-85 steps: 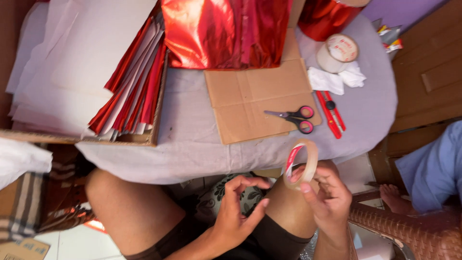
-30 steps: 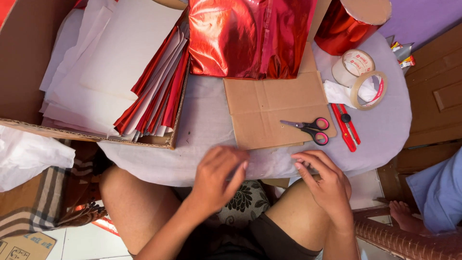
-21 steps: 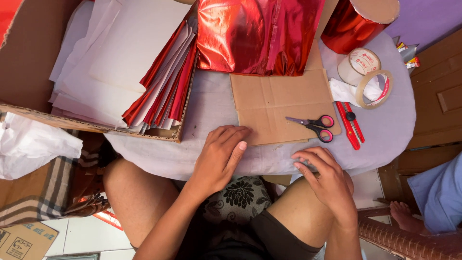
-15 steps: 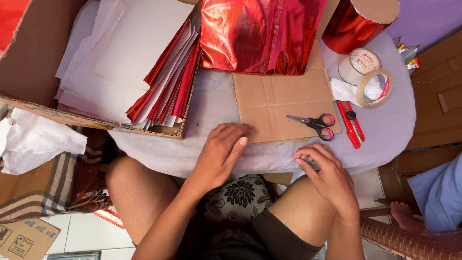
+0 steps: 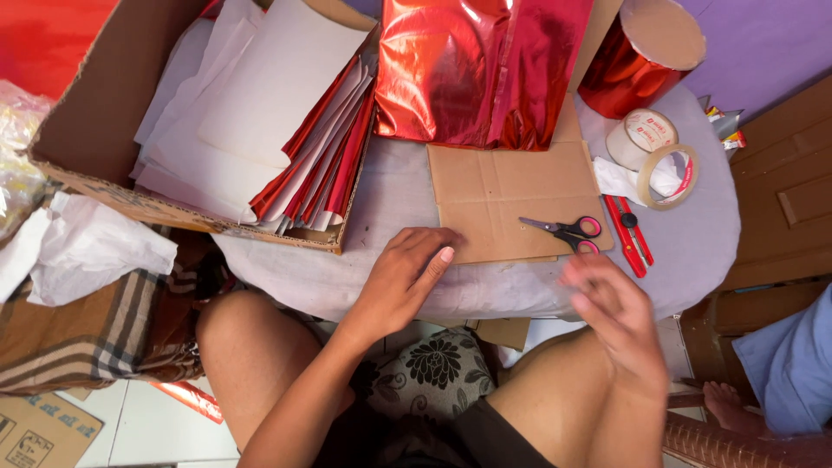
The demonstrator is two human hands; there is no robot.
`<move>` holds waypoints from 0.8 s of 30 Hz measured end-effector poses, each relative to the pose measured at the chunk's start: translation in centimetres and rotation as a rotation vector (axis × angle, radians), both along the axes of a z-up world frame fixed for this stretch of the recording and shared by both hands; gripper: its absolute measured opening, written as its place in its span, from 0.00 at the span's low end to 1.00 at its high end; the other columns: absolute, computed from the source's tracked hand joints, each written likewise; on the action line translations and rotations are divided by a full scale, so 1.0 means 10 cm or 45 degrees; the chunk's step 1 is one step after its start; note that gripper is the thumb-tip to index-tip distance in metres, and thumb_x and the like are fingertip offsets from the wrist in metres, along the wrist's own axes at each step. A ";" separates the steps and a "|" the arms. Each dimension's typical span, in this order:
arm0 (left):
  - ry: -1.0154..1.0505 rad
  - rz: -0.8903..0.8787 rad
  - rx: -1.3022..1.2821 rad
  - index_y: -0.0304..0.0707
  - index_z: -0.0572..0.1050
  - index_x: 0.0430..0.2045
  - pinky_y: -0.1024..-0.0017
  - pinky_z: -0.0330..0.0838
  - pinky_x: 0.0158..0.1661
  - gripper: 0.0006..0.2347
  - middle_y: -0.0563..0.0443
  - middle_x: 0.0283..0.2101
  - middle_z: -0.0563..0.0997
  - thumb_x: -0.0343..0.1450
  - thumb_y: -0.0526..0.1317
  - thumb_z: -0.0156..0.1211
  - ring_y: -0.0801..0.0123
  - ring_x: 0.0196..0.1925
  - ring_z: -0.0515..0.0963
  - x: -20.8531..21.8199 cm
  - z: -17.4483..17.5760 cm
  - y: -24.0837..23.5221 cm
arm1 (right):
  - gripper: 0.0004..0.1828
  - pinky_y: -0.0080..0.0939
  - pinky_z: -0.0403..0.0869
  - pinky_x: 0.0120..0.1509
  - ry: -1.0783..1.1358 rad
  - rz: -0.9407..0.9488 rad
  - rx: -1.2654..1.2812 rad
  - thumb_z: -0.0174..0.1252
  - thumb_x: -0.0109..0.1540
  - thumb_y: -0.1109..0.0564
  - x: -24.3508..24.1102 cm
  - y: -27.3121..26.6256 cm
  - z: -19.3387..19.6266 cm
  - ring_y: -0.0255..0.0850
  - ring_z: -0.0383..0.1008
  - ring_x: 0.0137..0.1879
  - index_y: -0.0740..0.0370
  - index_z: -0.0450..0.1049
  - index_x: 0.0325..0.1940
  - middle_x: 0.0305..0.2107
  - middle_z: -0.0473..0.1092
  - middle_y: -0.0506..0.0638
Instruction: The person folds a red metallic sheet around a cardboard insert to form a pouch. They then cut a strip of clear tape using scissors and apply it to the edge of the cardboard to secure the pouch.
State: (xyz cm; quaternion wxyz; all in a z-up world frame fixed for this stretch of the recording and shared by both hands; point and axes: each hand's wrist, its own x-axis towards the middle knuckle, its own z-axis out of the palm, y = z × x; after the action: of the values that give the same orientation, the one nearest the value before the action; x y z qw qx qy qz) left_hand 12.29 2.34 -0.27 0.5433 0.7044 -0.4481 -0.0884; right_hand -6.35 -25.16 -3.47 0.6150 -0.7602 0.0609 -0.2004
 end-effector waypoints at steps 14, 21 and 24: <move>0.205 0.062 -0.076 0.36 0.80 0.44 0.52 0.74 0.54 0.18 0.37 0.43 0.84 0.81 0.47 0.41 0.41 0.51 0.82 0.03 -0.15 0.00 | 0.49 0.63 0.54 0.79 -0.113 -0.578 -0.293 0.66 0.66 0.65 2.08 -0.02 -0.05 0.71 0.52 0.75 0.47 0.39 0.77 0.66 0.53 0.78; 0.208 0.094 -0.023 0.37 0.80 0.36 0.53 0.75 0.48 0.17 0.37 0.32 0.82 0.80 0.48 0.45 0.42 0.43 0.82 0.06 -0.19 -0.05 | 0.42 0.42 0.77 0.55 -0.352 -0.714 -0.008 0.62 0.67 0.67 2.11 -0.15 -0.25 0.42 0.76 0.50 0.35 0.46 0.72 0.47 0.70 0.56; 0.256 0.065 0.054 0.38 0.81 0.37 0.51 0.73 0.46 0.18 0.34 0.29 0.81 0.80 0.51 0.45 0.46 0.39 0.81 0.14 -0.13 -0.08 | 0.44 0.42 0.72 0.61 -0.490 -0.655 0.176 0.66 0.68 0.67 1.83 0.04 -0.14 0.41 0.74 0.55 0.32 0.47 0.71 0.50 0.71 0.56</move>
State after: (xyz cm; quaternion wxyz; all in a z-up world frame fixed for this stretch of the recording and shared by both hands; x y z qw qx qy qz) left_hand 13.73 1.58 -1.56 0.5727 0.7145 -0.3711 -0.1542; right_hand 12.00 -24.76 -4.87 0.5946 -0.6246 0.1472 -0.4845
